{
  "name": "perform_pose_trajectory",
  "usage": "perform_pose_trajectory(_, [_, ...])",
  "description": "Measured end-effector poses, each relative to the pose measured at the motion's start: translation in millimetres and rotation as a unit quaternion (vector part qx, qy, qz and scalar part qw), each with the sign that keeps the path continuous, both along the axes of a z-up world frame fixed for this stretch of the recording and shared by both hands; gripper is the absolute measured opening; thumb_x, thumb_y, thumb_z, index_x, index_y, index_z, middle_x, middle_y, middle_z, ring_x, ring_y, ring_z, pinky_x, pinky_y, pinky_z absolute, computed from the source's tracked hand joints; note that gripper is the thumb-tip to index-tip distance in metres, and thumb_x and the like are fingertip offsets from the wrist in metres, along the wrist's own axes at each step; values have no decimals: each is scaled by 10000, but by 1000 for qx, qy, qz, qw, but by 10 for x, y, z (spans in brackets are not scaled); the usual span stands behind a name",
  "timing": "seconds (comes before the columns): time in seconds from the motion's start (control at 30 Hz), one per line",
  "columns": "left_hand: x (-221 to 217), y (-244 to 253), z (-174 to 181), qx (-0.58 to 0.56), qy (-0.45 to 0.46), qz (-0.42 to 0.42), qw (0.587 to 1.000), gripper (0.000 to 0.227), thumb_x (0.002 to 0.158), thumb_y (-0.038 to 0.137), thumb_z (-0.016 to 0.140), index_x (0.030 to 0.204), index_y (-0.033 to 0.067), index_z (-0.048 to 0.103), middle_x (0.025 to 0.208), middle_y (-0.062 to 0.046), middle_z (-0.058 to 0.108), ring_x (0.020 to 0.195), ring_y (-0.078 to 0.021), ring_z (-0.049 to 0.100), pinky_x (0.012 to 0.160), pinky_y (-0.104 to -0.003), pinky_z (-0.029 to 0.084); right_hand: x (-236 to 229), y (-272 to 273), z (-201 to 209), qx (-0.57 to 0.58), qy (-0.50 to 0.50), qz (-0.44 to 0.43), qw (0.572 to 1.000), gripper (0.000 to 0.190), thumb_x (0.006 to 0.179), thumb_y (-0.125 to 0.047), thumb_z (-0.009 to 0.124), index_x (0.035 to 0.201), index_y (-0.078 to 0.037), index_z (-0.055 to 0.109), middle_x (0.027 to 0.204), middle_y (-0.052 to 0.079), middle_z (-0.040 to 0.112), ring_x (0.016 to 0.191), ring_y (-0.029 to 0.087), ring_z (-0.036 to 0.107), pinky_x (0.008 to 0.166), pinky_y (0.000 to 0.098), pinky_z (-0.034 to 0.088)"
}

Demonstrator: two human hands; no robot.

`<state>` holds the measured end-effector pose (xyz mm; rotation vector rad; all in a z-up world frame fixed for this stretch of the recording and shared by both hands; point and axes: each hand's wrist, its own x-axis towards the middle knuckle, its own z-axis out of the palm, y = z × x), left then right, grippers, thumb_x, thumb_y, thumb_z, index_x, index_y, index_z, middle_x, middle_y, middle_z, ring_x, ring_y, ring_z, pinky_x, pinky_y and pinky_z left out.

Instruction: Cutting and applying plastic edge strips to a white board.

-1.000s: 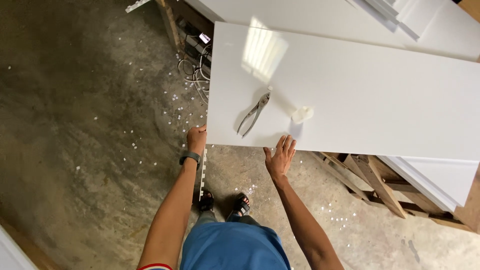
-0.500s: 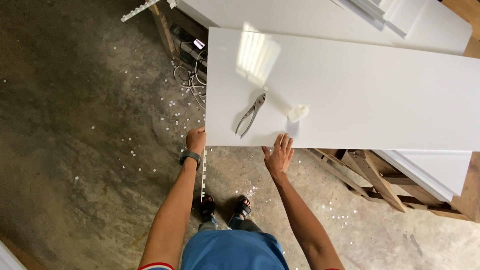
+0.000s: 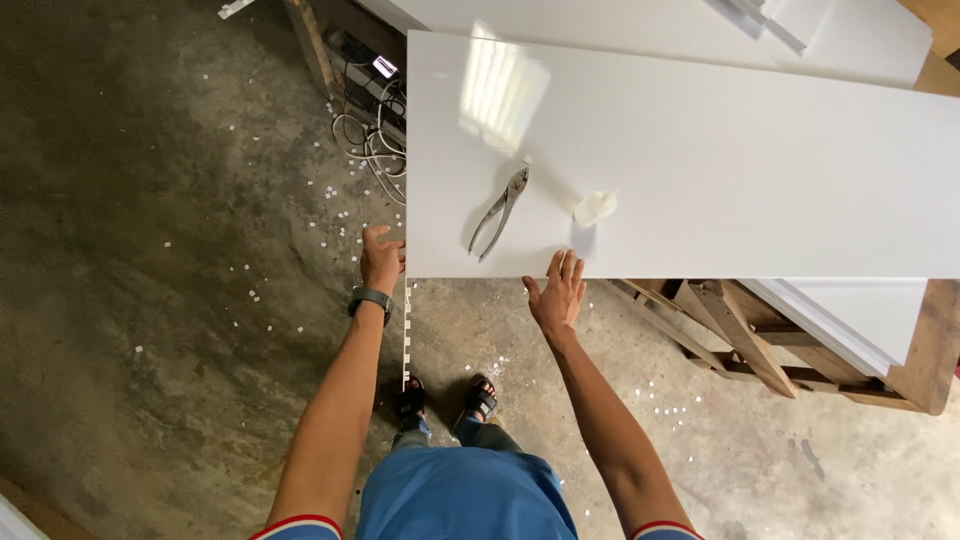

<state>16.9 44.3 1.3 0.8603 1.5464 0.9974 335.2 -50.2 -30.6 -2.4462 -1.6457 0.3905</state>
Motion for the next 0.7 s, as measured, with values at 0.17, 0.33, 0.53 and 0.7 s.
perform_pose_trajectory(0.17, [28, 9, 172, -23, 58, -23, 998, 470, 969, 14, 418, 1428, 112, 421, 1145, -161, 736, 777, -217, 724, 655, -338, 624, -9, 30, -10, -9, 9, -8, 1000, 946, 942, -584, 592, 1634, -121, 144, 1717, 112, 45, 1575, 320, -8, 1246, 570, 131])
perform_pose_trajectory(0.33, [47, -16, 132, -2, 49, -5, 999, 511, 948, -11, 483, 1437, 106, 394, 1178, -162, 700, 842, -241, 709, 698, -363, 621, -1, 26, -20, -17, -2, -4, 1000, 946, 953, -601, 579, 1635, -129, 124, 1719, 105, 33, 1577, 319, -13, 1244, 568, 132])
perform_pose_trajectory(0.53, [-38, -140, -208, 46, -42, -2, 998, 463, 961, -54, 468, 1410, 27, 391, 1185, -240, 671, 1052, -288, 717, 928, -374, 625, -14, 5, 7, -17, 0, -1, 1000, 952, 950, -598, 571, 1638, -121, 119, 1717, 106, 32, 1575, 319, -12, 1246, 562, 142])
perform_pose_trajectory(0.7, [-86, -346, -134, 31, -29, -2, 999, 399, 957, -63, 459, 1349, 10, 454, 1133, -218, 703, 1038, -297, 736, 926, -379, 646, -39, 9, 37, -20, 3, -8, 1000, 945, 953, -585, 585, 1636, -122, 125, 1719, 110, 32, 1574, 326, -8, 1244, 569, 142])
